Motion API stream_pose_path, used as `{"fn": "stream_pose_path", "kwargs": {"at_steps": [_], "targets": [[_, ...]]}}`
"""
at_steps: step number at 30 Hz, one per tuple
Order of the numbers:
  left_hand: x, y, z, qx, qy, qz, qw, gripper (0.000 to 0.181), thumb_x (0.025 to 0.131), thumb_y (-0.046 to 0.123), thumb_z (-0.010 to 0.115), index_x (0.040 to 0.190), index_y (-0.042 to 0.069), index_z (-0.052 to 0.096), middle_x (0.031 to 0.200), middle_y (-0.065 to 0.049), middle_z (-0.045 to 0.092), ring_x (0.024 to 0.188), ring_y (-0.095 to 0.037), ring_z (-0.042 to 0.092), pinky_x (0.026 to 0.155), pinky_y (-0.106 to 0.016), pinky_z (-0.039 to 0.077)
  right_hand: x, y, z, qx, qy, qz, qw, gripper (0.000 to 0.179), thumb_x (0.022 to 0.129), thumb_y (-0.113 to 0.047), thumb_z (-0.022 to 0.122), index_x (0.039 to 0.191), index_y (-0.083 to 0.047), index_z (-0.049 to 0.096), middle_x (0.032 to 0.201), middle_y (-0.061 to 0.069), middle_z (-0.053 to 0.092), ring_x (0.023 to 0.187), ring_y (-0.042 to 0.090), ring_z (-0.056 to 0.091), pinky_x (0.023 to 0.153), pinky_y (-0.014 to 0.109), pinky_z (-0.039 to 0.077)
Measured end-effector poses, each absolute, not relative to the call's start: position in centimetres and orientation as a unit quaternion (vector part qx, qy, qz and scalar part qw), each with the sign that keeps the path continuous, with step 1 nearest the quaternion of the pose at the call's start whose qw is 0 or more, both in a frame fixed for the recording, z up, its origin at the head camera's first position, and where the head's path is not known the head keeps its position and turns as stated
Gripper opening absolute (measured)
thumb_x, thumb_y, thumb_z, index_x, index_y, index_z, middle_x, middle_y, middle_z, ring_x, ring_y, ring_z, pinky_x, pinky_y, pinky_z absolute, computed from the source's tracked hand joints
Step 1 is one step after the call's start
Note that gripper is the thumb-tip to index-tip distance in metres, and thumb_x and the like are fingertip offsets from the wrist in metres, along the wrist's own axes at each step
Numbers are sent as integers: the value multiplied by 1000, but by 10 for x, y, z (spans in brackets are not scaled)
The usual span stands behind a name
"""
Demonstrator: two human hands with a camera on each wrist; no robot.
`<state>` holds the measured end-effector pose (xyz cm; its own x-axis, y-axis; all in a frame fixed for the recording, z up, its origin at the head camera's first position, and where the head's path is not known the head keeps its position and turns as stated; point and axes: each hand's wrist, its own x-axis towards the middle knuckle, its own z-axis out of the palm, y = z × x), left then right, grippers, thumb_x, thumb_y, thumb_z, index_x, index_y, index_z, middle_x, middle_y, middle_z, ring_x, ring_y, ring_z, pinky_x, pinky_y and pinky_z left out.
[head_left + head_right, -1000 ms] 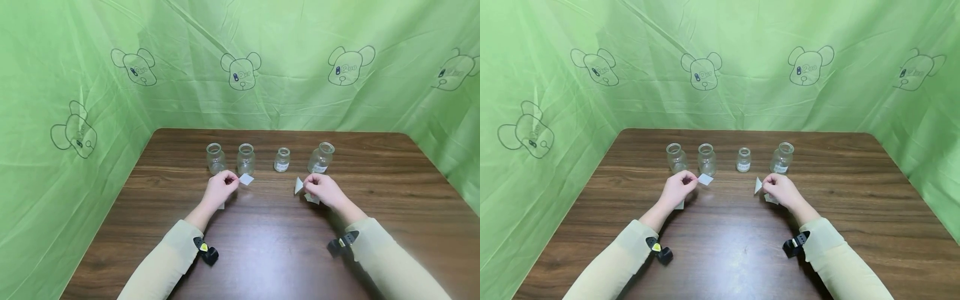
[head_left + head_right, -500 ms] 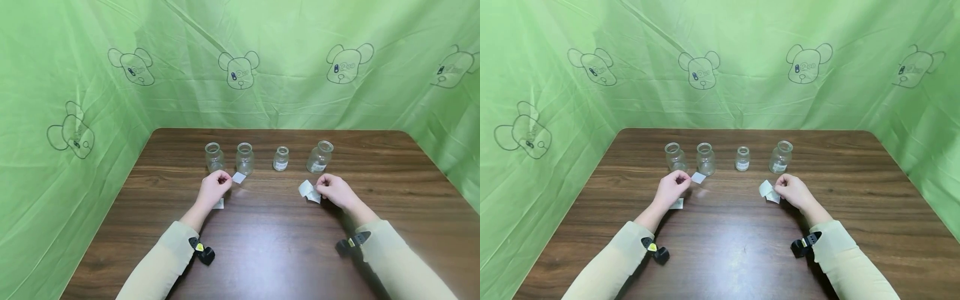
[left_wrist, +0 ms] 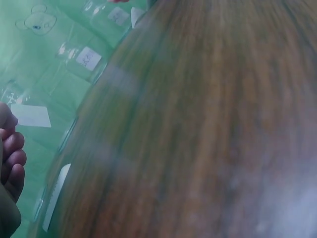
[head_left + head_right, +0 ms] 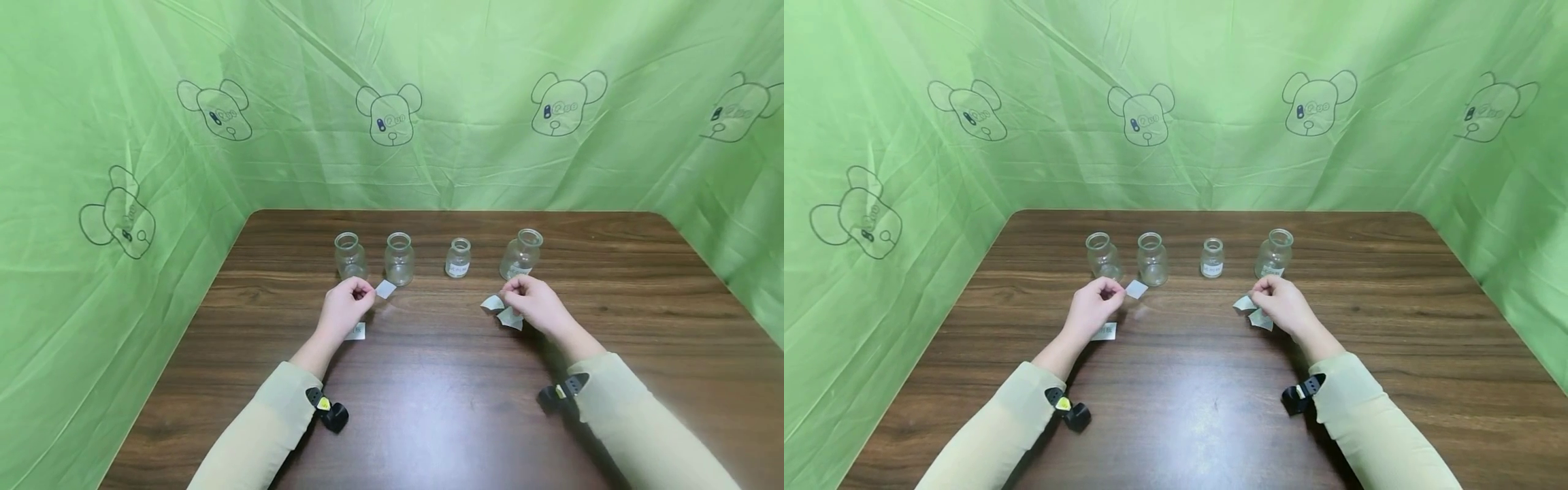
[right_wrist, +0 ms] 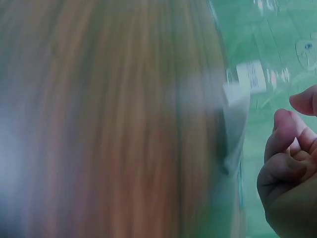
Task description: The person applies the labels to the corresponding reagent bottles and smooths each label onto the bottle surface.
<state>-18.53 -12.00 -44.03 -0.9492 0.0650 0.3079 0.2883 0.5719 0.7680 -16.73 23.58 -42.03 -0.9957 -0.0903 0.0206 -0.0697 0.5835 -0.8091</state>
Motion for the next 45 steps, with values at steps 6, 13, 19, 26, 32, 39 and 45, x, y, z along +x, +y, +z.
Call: {"fn": "stream_pose_path", "kwargs": {"at_steps": [6,13,19,26,32,39,45], "targets": [[-184,-112,-436,-101,-872,-459,137,3,77,12,66,78,9,65,71,3,60,66,-11,53,62,-26,44,-174,202,-420,-76,878,-473,11,13,86,-8,60,92,3,62,68,6,57,55,13,53,51,26,44],[-185,-91,-432,-110,-860,-474,155,5,79,13,65,78,8,66,73,3,62,68,-11,55,64,-27,47,-181,163,-417,-105,878,-466,16,15,87,-16,61,96,-4,64,74,5,61,58,15,57,57,29,46],[-186,-76,-431,-137,-859,-471,146,6,80,14,65,80,9,67,74,3,62,69,-11,56,65,-26,47,-181,141,-417,-112,869,-482,13,15,89,-19,62,96,-6,65,77,12,65,60,17,62,62,31,45],[-182,-74,-433,-189,-871,-434,128,5,80,13,65,81,8,67,75,4,62,71,-9,56,65,-24,47,-181,119,-420,-130,848,-513,30,19,89,-22,63,99,-6,66,83,14,68,65,19,65,72,34,46],[-179,-72,-430,-250,-887,-369,124,4,84,13,64,83,12,68,81,4,63,77,-11,57,71,-27,47,-182,113,-422,-113,847,-518,28,19,89,-24,62,98,-7,67,81,13,68,64,19,64,72,33,45],[-179,-70,-432,-270,-888,-340,148,4,83,15,67,83,11,69,83,2,64,79,-13,58,71,-27,48,-185,109,-422,-93,847,-523,26,17,89,-22,62,94,-6,66,74,10,66,62,20,62,61,32,43],[-183,-81,-438,-185,-867,-432,163,8,80,15,72,84,10,68,79,2,62,72,-10,57,65,-24,48,-190,108,-421,-110,859,-500,13,13,89,-18,60,91,-6,64,72,12,64,60,21,61,57,29,42]]}}
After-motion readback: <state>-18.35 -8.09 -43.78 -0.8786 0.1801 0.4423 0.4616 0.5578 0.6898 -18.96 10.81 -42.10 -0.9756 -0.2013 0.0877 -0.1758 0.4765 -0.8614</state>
